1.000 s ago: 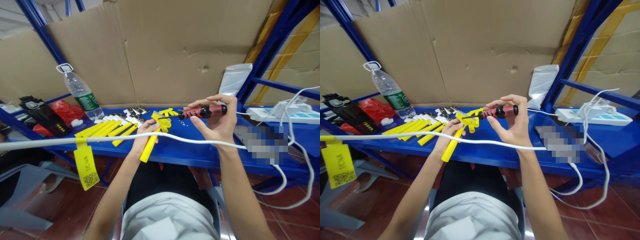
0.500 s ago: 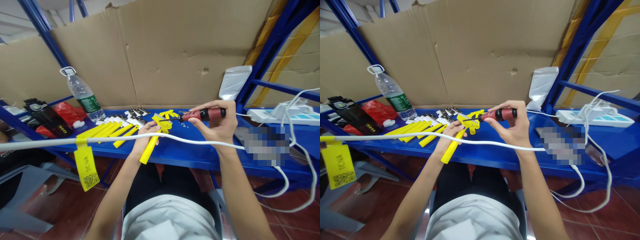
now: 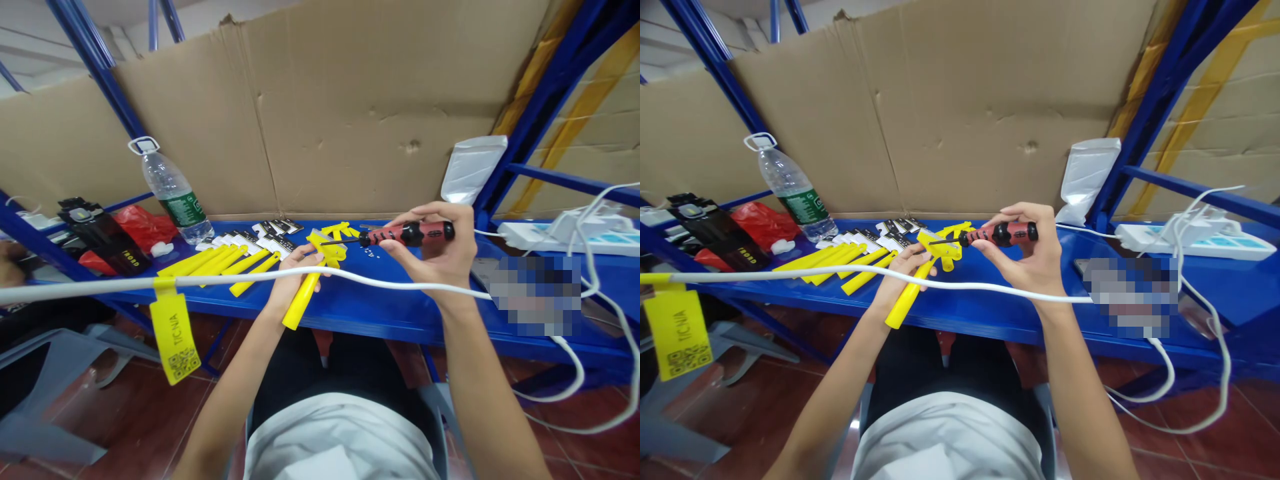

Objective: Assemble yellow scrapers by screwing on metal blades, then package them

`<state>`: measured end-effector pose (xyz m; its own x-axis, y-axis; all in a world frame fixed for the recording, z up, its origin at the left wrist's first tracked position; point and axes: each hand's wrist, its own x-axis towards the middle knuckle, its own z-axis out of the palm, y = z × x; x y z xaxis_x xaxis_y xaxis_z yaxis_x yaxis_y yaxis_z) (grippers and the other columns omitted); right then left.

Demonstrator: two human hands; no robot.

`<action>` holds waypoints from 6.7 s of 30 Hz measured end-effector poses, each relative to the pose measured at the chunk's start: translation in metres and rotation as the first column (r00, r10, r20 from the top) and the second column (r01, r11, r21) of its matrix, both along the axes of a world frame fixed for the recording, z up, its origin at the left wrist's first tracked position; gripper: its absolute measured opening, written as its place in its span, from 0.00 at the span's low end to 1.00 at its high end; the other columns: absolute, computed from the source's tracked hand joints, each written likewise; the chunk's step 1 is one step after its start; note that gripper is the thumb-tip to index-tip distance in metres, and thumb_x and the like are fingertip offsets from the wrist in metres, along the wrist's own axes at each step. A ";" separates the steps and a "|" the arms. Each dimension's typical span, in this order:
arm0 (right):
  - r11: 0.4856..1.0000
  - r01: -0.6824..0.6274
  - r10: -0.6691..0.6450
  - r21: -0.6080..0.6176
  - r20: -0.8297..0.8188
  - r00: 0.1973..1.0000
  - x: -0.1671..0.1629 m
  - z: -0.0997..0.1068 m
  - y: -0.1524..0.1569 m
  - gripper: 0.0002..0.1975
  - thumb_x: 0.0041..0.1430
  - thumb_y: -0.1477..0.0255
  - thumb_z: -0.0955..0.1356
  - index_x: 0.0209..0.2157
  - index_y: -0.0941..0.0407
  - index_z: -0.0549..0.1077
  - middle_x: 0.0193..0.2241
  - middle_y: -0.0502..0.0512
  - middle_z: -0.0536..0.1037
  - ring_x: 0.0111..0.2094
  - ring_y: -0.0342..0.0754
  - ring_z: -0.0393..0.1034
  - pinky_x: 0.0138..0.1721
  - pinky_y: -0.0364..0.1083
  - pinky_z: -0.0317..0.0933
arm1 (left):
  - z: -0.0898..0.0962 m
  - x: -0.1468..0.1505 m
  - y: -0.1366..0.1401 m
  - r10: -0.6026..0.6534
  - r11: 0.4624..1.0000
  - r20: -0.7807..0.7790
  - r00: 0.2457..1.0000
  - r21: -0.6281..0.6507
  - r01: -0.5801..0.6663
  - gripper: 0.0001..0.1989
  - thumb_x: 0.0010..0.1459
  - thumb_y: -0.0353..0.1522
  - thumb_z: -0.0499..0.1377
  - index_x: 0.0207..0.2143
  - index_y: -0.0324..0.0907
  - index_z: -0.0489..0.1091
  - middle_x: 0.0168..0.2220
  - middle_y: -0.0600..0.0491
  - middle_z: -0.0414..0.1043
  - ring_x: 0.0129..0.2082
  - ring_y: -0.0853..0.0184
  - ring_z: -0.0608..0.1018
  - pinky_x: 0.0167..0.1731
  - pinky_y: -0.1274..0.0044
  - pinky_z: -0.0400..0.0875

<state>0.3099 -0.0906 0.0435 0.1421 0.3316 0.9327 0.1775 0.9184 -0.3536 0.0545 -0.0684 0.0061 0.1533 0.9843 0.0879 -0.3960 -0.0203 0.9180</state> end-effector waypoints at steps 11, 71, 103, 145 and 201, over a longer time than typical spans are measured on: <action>0.998 -0.049 0.051 -0.029 0.070 0.996 -0.002 -0.001 -0.002 0.28 0.56 0.72 0.85 0.55 0.45 0.78 0.49 0.52 0.87 0.50 0.61 0.88 0.53 0.61 0.84 | 0.002 -0.001 0.000 0.085 0.996 -0.006 0.996 -0.011 -0.085 0.31 0.48 0.38 0.81 0.50 0.41 0.72 0.35 0.53 0.81 0.24 0.67 0.82 0.16 0.79 0.73; 0.994 -0.092 0.100 -0.065 0.136 0.986 -0.001 0.000 0.001 0.32 0.63 0.59 0.83 0.62 0.39 0.69 0.50 0.54 0.85 0.51 0.64 0.86 0.57 0.69 0.82 | 0.012 0.006 -0.010 0.103 0.995 0.035 0.994 -0.011 -0.103 0.29 0.47 0.35 0.81 0.49 0.40 0.74 0.35 0.52 0.82 0.26 0.67 0.83 0.18 0.82 0.73; 0.994 -0.070 0.079 -0.078 0.117 0.990 0.001 -0.002 0.001 0.28 0.62 0.58 0.83 0.57 0.39 0.71 0.49 0.53 0.85 0.52 0.66 0.87 0.59 0.72 0.80 | 0.011 0.007 -0.012 0.100 0.995 0.003 0.995 -0.021 -0.100 0.28 0.49 0.33 0.80 0.51 0.38 0.77 0.36 0.49 0.85 0.28 0.65 0.85 0.18 0.81 0.73; 0.997 -0.071 0.075 -0.036 0.105 0.992 -0.002 0.000 -0.001 0.32 0.60 0.61 0.84 0.61 0.41 0.74 0.49 0.54 0.88 0.50 0.65 0.87 0.60 0.71 0.80 | 0.010 0.006 -0.013 0.098 0.995 -0.044 0.994 0.001 -0.098 0.32 0.50 0.34 0.80 0.55 0.38 0.76 0.32 0.50 0.85 0.26 0.65 0.84 0.20 0.80 0.73; 0.983 -0.175 0.177 -0.046 0.050 0.983 -0.006 0.003 -0.004 0.21 0.64 0.67 0.82 0.52 0.43 0.73 0.51 0.53 0.86 0.51 0.60 0.87 0.58 0.64 0.83 | 0.005 0.006 -0.011 0.044 0.997 -0.075 0.996 0.062 -0.039 0.33 0.46 0.34 0.83 0.51 0.40 0.74 0.40 0.49 0.85 0.31 0.65 0.86 0.22 0.81 0.74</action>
